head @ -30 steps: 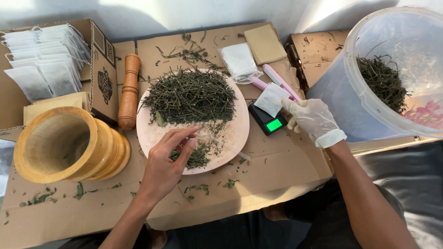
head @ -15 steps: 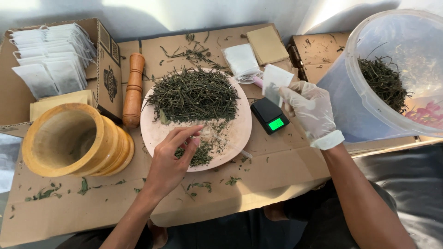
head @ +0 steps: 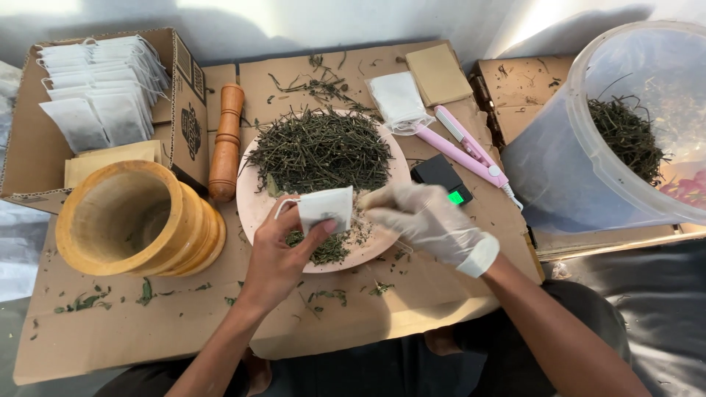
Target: The person scoops dried tea leaves from a plate into small white tea bags using a spoon. After filling each bag, they place it into a cardboard box. The person repeats this process multiple times.
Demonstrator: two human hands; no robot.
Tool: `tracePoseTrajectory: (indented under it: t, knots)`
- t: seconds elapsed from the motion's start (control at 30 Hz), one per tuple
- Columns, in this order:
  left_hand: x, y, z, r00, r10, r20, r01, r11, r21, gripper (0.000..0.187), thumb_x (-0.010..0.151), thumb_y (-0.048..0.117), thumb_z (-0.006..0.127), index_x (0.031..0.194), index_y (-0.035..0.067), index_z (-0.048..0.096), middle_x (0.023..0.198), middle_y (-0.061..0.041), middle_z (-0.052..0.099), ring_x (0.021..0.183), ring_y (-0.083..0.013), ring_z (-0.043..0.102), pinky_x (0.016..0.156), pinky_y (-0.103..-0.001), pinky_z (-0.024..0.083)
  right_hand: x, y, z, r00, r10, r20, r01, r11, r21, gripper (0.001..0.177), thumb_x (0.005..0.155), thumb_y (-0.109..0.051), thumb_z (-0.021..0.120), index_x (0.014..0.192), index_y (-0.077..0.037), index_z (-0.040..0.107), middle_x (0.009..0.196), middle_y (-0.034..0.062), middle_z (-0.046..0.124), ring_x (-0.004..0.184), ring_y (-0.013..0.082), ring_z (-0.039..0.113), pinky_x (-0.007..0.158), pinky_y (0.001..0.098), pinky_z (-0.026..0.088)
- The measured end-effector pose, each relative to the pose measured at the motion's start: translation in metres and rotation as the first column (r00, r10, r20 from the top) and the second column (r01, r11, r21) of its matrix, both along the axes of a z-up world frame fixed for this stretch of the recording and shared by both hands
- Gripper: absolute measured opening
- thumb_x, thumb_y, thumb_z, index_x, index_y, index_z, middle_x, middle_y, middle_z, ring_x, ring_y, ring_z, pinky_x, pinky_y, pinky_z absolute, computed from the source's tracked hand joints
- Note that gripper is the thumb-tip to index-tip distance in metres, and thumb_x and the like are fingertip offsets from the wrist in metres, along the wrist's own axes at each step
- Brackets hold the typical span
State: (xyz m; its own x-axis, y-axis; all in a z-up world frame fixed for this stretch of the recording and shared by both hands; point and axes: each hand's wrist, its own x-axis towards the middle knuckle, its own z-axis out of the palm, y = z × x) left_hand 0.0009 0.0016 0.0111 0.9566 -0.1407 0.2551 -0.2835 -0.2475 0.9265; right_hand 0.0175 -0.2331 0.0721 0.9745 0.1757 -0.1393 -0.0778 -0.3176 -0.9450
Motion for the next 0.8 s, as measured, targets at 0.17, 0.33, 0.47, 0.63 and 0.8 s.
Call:
tracePoseTrajectory:
  t: [0.17, 0.33, 0.47, 0.63, 0.8]
  knots:
    - [-0.001, 0.009, 0.004, 0.999, 0.038, -0.024, -0.038, 0.999, -0.002, 0.041, 0.099, 0.026, 0.084, 0.132, 0.002, 0.079, 0.110, -0.015, 0.070, 0.093, -0.0204, 0.071, 0.088, -0.041, 0.064, 0.038, -0.086, -0.049, 0.986, -0.159, 0.054, 0.166, 0.871, -0.463, 0.028, 0.093, -0.030, 0.084, 0.119, -0.022, 0.083, 0.102, 0.0028, 0.085, 0.103, 0.0224, 0.078, 0.098, 0.0421, 0.058]
    - [-0.002, 0.003, 0.006, 0.997, 0.045, 0.056, -0.046, 0.999, 0.020, 0.029, 0.102, 0.022, 0.082, 0.121, 0.001, 0.082, 0.110, -0.015, 0.071, 0.091, -0.0214, 0.072, 0.085, -0.040, 0.061, 0.036, -0.127, -0.036, 0.952, -0.272, 0.140, 0.306, 0.824, -0.477, 0.024, 0.088, -0.020, 0.087, 0.112, -0.020, 0.085, 0.093, 0.0004, 0.083, 0.090, 0.0176, 0.077, 0.087, 0.0341, 0.059]
    - [-0.004, 0.000, 0.007, 0.997, 0.048, 0.067, -0.049, 0.999, 0.015, 0.029, 0.102, 0.022, 0.082, 0.122, 0.002, 0.082, 0.108, -0.014, 0.073, 0.089, -0.0192, 0.071, 0.083, -0.038, 0.062, 0.042, -0.140, -0.054, 0.954, -0.283, 0.096, 0.294, 0.832, -0.471, 0.028, 0.082, -0.012, 0.088, 0.109, -0.018, 0.086, 0.093, 0.0017, 0.083, 0.088, 0.0187, 0.078, 0.089, 0.0360, 0.060]
    - [-0.002, 0.003, 0.002, 0.996, 0.069, 0.063, -0.070, 0.997, 0.013, 0.030, 0.102, 0.023, 0.082, 0.125, 0.004, 0.082, 0.110, -0.013, 0.073, 0.091, -0.0166, 0.070, 0.084, -0.038, 0.062, 0.050, -0.145, -0.069, 0.958, -0.283, 0.036, 0.267, 0.845, -0.464, 0.031, 0.080, -0.011, 0.088, 0.110, -0.017, 0.086, 0.095, 0.0009, 0.083, 0.091, 0.0184, 0.078, 0.091, 0.0363, 0.060]
    - [-0.001, 0.002, 0.002, 0.997, 0.048, 0.056, -0.048, 0.999, 0.001, 0.029, 0.102, 0.022, 0.082, 0.124, 0.003, 0.083, 0.109, -0.014, 0.073, 0.088, -0.0174, 0.070, 0.083, -0.038, 0.061, 0.058, -0.145, -0.071, 0.939, -0.342, -0.049, 0.287, 0.853, -0.436, 0.032, 0.075, -0.013, 0.089, 0.106, -0.019, 0.087, 0.096, 0.0026, 0.083, 0.100, 0.0231, 0.078, 0.100, 0.0396, 0.057]
